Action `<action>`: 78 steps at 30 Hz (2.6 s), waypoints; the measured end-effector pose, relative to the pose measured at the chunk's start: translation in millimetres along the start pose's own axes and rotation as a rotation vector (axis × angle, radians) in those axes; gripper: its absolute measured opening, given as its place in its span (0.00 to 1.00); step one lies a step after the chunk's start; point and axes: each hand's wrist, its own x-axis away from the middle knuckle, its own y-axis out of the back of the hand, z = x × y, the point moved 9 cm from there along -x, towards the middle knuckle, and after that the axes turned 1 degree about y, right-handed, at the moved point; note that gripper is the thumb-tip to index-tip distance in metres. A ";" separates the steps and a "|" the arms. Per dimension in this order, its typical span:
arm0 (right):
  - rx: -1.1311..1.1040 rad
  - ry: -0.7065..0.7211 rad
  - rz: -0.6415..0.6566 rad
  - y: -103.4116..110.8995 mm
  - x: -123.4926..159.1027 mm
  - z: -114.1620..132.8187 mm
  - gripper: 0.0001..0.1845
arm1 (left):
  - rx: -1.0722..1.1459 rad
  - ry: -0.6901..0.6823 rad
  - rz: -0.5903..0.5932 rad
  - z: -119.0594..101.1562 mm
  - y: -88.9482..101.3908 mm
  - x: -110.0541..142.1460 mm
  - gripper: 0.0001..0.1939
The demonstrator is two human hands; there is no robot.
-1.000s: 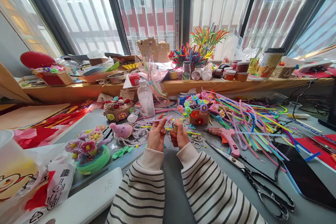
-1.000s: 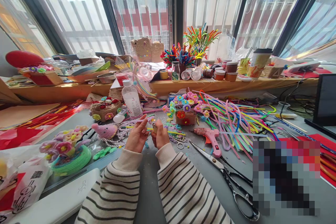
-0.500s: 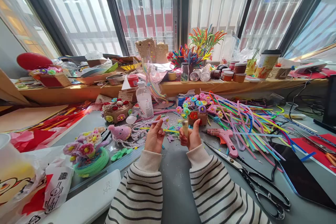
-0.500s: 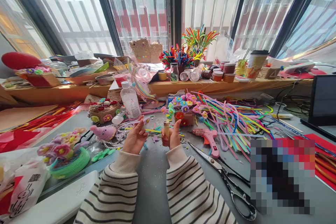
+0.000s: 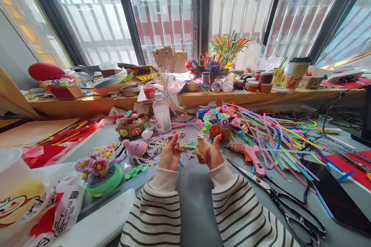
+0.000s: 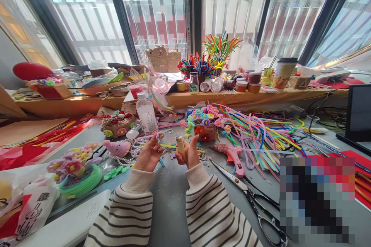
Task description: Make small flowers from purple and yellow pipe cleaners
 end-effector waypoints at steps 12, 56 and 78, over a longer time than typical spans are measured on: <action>-0.011 0.032 -0.047 3.3 -1.1 3.1 0.38 | 0.013 0.010 0.020 1.5 0.0 -1.3 0.12; 1.437 0.211 -0.265 15.7 5.7 7.1 0.20 | -0.516 -0.522 -0.182 -50.3 7.6 10.5 0.09; 1.495 0.551 -0.587 47.3 55.0 58.3 0.06 | -0.837 -0.672 0.095 -40.2 -28.9 21.4 0.08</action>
